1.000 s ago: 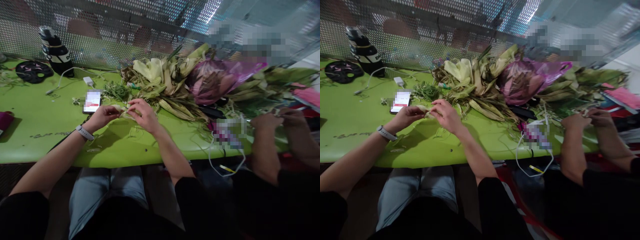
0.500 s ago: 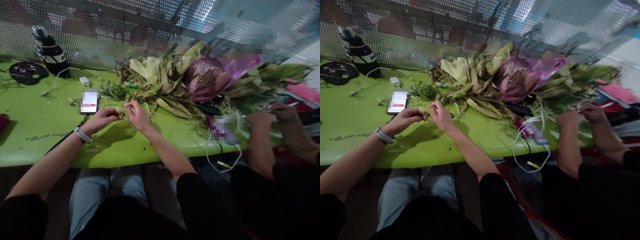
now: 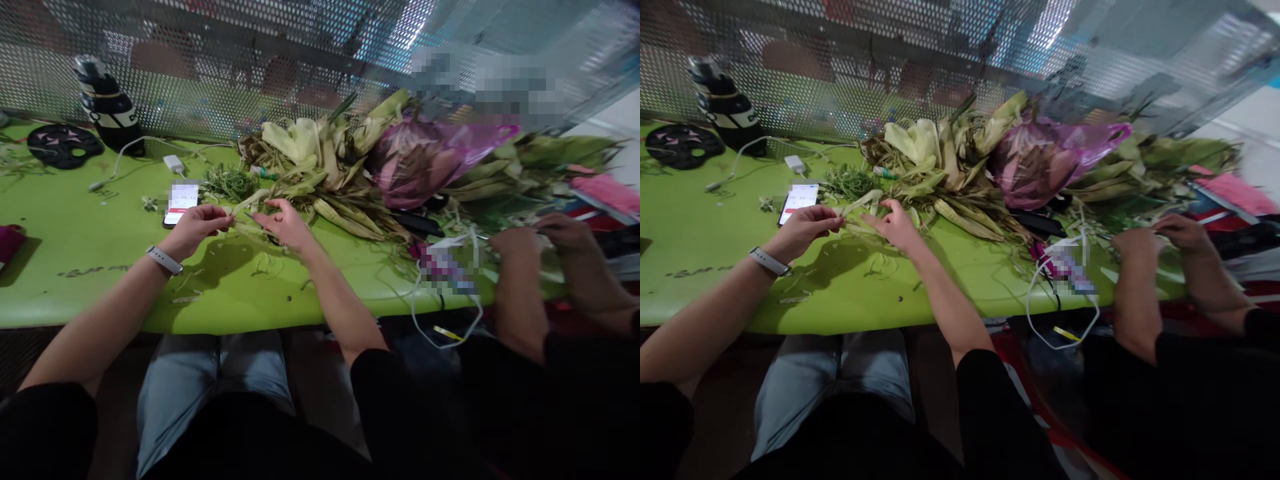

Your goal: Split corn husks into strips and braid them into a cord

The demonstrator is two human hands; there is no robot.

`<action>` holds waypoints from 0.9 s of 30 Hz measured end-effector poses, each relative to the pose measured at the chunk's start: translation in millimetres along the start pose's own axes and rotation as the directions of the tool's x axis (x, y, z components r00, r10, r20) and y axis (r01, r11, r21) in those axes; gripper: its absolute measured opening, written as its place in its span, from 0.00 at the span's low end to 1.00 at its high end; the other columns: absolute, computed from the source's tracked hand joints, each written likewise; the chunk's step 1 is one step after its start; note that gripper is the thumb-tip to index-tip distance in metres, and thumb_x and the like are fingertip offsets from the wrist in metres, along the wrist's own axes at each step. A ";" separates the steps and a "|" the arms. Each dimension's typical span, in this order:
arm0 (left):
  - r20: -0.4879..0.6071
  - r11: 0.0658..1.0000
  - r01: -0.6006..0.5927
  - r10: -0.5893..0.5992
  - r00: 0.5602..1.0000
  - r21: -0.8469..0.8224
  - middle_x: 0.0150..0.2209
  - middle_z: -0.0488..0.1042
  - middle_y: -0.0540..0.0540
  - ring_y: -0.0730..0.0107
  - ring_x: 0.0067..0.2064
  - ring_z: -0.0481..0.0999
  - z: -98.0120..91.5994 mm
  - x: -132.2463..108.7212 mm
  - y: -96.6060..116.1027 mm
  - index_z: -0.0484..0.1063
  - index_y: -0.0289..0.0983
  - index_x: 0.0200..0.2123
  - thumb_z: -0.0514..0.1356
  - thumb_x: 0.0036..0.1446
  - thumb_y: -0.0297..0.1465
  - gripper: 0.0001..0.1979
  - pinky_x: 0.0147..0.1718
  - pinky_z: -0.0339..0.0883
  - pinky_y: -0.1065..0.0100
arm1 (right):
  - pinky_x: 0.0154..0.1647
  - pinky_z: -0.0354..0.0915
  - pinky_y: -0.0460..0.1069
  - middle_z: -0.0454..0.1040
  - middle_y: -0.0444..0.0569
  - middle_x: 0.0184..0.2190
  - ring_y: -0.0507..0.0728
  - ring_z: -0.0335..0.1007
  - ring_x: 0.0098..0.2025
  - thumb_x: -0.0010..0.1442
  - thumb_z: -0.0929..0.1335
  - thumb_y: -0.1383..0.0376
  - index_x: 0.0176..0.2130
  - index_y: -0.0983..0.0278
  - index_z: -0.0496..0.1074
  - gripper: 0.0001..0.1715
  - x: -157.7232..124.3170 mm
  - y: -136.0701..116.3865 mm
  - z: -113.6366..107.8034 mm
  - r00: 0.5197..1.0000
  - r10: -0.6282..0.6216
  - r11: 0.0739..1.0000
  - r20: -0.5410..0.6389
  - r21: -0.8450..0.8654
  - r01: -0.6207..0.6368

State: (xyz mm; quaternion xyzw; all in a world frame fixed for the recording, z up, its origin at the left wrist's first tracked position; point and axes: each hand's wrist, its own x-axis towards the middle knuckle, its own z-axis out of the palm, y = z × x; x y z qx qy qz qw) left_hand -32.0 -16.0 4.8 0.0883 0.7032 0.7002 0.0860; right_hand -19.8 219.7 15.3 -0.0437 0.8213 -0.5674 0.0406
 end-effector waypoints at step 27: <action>0.291 0.930 -0.275 0.200 0.935 0.244 0.39 0.81 0.43 0.66 0.39 0.79 13.9 -13.5 6.5 0.79 0.35 0.44 0.69 0.54 0.37 0.16 0.41 0.73 0.64 | 0.32 0.58 0.49 0.71 0.44 0.26 0.53 0.63 0.27 0.65 0.61 0.36 0.36 0.61 0.70 0.32 -6.9 2.2 15.3 0.852 -0.520 0.802 -0.050 -0.373 0.467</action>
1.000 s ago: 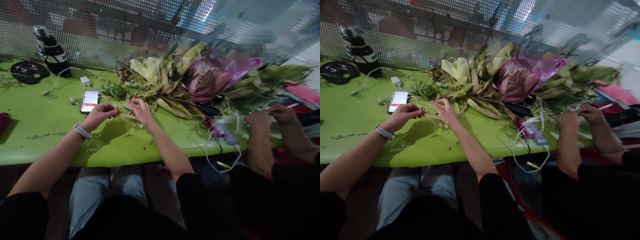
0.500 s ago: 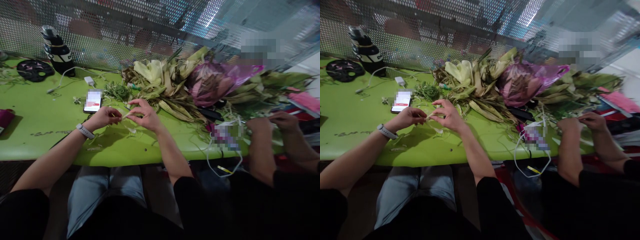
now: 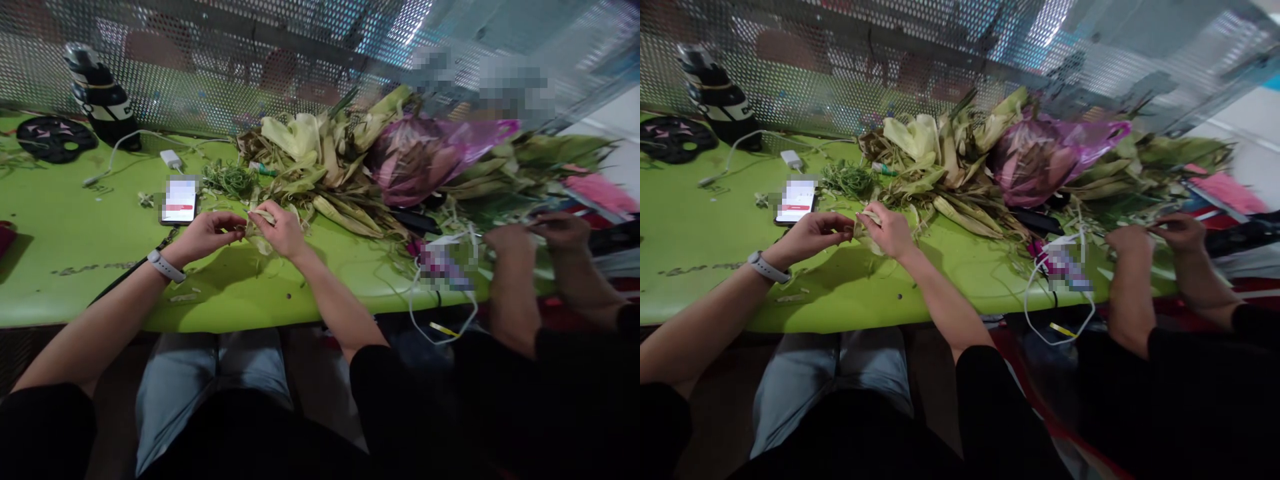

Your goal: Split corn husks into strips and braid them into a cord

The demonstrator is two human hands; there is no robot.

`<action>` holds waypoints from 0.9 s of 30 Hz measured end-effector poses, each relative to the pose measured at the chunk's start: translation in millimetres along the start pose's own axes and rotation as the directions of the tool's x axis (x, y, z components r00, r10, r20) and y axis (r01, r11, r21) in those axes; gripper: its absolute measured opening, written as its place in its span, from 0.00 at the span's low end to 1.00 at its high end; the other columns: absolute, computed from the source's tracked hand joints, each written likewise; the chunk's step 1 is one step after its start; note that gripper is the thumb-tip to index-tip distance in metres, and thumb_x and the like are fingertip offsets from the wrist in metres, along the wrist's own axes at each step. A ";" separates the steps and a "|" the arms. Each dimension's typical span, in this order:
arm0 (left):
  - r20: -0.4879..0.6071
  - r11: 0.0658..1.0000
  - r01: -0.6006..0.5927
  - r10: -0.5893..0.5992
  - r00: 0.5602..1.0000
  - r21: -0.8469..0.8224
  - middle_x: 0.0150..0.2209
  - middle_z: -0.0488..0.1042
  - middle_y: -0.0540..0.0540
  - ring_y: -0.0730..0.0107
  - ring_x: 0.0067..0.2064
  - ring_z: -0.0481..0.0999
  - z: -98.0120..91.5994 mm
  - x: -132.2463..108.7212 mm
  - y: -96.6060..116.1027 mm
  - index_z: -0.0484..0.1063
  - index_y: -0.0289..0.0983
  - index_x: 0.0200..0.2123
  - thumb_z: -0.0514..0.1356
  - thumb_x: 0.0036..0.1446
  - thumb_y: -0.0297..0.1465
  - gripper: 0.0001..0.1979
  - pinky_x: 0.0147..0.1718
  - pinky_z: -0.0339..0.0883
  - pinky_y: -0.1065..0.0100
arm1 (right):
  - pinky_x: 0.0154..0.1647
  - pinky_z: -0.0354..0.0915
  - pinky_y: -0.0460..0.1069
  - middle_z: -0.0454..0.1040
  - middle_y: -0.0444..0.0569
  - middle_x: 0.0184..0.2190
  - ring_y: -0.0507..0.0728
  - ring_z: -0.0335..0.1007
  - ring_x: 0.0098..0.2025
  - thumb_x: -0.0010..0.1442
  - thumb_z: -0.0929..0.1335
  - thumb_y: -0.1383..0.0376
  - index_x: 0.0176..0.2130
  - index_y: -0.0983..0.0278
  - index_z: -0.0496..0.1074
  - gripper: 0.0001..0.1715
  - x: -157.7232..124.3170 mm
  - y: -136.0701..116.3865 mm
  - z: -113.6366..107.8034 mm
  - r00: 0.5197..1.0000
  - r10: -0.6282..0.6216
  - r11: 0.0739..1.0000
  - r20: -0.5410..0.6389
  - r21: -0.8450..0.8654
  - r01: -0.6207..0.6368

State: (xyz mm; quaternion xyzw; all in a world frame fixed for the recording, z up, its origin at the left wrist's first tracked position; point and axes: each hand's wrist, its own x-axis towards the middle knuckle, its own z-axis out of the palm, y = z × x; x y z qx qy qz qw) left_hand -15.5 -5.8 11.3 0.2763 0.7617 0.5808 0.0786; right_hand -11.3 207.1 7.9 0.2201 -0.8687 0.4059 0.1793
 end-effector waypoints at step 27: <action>-0.122 0.904 0.225 -0.285 0.951 -0.365 0.31 0.80 0.47 0.72 0.33 0.77 -24.9 9.4 -10.6 0.79 0.38 0.29 0.76 0.41 0.33 0.13 0.37 0.72 0.68 | 0.30 0.57 0.47 0.70 0.43 0.26 0.50 0.60 0.29 0.48 0.77 0.45 0.34 0.65 0.76 0.28 14.4 32.2 -64.0 0.906 0.243 0.909 0.346 0.245 -0.338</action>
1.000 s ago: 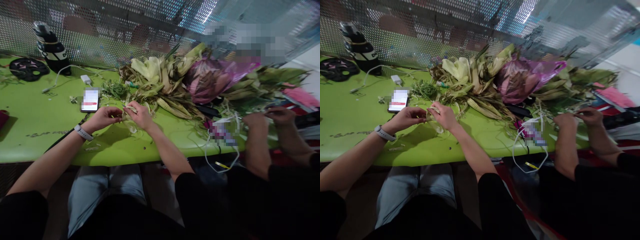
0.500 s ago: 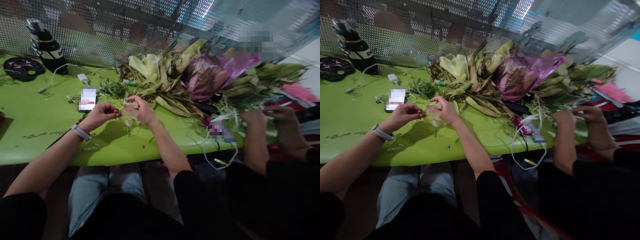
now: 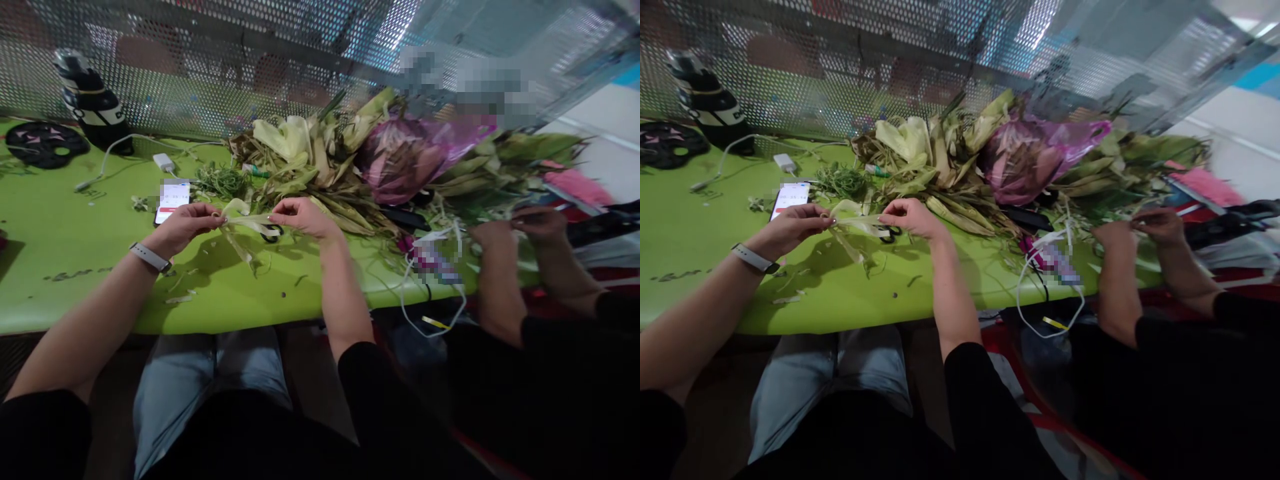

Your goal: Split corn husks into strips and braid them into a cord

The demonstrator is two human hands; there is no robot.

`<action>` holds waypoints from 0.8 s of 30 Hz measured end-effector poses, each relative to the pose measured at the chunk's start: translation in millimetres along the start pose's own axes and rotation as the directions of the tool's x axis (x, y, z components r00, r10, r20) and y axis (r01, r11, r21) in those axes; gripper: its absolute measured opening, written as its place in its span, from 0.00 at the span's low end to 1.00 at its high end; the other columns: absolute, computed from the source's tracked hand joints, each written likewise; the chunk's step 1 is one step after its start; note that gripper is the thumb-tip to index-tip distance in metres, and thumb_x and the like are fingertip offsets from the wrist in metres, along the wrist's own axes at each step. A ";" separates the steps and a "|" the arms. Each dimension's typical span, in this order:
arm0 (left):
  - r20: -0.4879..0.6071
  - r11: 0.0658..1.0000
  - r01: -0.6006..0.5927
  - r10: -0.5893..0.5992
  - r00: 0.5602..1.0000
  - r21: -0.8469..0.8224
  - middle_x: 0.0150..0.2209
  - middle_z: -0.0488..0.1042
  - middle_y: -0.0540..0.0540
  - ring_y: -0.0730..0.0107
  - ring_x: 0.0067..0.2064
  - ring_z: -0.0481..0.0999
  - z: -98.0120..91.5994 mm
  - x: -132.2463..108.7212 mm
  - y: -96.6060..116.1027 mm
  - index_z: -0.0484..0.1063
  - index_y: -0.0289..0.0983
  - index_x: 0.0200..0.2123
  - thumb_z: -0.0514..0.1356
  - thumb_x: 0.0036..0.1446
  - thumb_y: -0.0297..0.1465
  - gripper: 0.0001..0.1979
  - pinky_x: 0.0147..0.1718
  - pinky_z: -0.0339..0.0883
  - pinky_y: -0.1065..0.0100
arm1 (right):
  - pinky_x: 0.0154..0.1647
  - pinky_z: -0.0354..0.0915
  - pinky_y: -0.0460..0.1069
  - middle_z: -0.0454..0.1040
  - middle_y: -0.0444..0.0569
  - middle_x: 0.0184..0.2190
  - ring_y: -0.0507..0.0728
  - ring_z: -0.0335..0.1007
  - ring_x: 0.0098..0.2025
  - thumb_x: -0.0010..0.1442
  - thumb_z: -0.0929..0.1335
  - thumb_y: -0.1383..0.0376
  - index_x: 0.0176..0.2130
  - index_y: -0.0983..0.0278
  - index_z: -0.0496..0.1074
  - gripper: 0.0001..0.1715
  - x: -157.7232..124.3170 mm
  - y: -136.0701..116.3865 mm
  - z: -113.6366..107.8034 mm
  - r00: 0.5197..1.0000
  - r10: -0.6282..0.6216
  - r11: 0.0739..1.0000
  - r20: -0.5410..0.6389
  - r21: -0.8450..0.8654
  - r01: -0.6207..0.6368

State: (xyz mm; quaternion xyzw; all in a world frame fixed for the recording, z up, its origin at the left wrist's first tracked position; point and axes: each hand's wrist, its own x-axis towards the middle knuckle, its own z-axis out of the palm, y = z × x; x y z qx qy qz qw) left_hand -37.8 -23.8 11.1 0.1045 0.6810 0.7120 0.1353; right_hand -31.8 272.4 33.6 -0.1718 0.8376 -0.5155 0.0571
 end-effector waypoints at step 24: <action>-0.032 0.997 -0.036 0.038 0.999 0.062 0.30 0.78 0.48 0.71 0.33 0.78 21.1 -6.7 -9.5 0.72 0.34 0.32 0.79 0.36 0.36 0.23 0.38 0.72 0.64 | 0.27 0.64 0.46 0.73 0.43 0.29 0.49 0.66 0.27 0.58 0.71 0.41 0.40 0.61 0.71 0.27 -5.6 -17.7 73.6 0.992 -0.126 0.972 0.012 0.201 0.121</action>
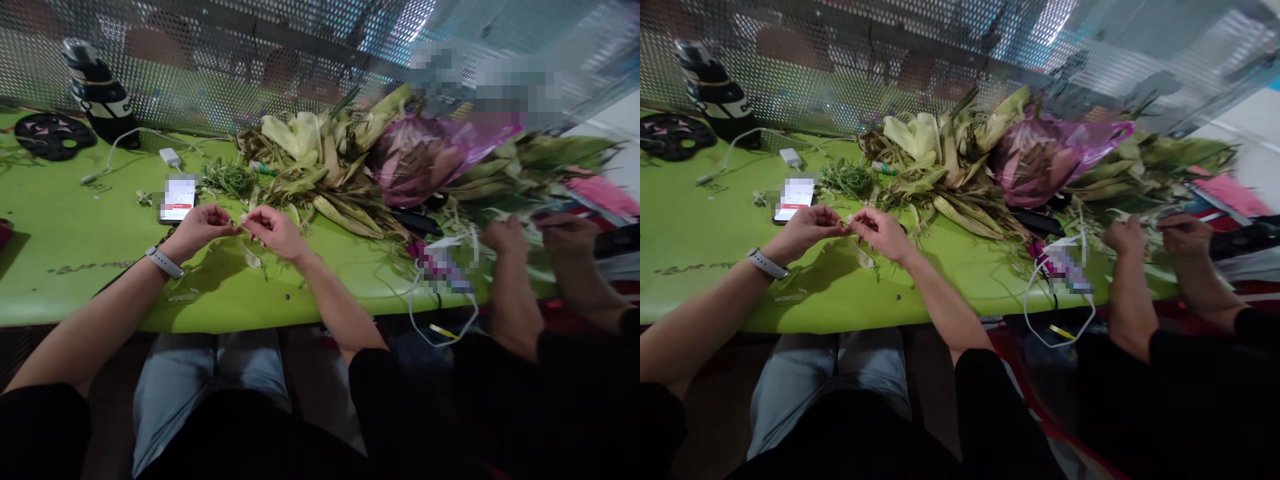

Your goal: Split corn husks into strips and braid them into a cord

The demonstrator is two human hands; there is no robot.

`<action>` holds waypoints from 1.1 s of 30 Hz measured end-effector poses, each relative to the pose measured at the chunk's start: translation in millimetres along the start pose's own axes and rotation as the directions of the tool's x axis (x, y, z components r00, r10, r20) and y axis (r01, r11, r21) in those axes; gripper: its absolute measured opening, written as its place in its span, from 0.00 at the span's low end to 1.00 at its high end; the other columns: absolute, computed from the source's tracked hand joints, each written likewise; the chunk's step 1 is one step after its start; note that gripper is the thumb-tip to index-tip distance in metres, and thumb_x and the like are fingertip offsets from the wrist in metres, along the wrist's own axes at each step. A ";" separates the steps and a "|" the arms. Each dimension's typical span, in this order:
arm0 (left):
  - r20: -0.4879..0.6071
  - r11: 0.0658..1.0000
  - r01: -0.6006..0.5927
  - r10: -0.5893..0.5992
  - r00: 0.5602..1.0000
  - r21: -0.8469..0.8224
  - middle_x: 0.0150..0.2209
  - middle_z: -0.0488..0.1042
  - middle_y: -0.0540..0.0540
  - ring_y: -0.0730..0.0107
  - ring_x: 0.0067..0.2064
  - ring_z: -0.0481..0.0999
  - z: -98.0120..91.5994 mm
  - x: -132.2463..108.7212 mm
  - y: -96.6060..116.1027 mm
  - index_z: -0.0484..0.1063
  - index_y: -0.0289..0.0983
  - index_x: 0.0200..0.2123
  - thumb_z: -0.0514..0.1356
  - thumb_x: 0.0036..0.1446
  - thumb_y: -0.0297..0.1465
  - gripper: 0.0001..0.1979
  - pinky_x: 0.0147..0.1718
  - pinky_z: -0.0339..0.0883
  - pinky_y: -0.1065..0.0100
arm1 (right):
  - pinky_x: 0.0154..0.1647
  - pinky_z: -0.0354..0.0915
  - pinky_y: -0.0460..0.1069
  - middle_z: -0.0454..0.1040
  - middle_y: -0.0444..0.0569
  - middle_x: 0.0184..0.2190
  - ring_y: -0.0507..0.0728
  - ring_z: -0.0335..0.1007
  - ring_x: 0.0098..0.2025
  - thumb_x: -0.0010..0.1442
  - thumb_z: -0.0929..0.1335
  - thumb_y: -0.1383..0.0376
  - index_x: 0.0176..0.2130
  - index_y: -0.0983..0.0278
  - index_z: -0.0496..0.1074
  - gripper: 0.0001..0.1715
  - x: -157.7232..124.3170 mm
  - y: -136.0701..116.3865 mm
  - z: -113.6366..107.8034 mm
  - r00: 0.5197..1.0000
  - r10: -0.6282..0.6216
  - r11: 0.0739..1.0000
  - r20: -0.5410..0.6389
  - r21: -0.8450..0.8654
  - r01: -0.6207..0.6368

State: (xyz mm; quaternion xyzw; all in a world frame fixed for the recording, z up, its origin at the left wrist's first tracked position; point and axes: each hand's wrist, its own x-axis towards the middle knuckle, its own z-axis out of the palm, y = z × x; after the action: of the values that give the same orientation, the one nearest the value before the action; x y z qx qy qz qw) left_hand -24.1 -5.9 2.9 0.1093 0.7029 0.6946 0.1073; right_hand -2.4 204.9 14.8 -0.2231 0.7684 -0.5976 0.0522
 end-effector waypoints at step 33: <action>0.089 0.958 -0.190 0.175 0.981 0.216 0.31 0.82 0.45 0.69 0.32 0.80 9.6 -5.6 -7.2 0.77 0.34 0.35 0.72 0.47 0.33 0.13 0.35 0.74 0.68 | 0.33 0.60 0.48 0.74 0.44 0.27 0.51 0.65 0.28 0.63 0.69 0.57 0.36 0.64 0.73 0.12 -2.0 6.8 13.9 0.987 -0.117 0.912 -0.108 -0.404 0.064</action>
State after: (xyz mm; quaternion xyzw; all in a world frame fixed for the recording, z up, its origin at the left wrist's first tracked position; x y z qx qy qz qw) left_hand -15.9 1.4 -4.4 0.2089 0.7592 0.6140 0.0538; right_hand 2.3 194.6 4.2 -0.2253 0.8646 -0.4432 -0.0724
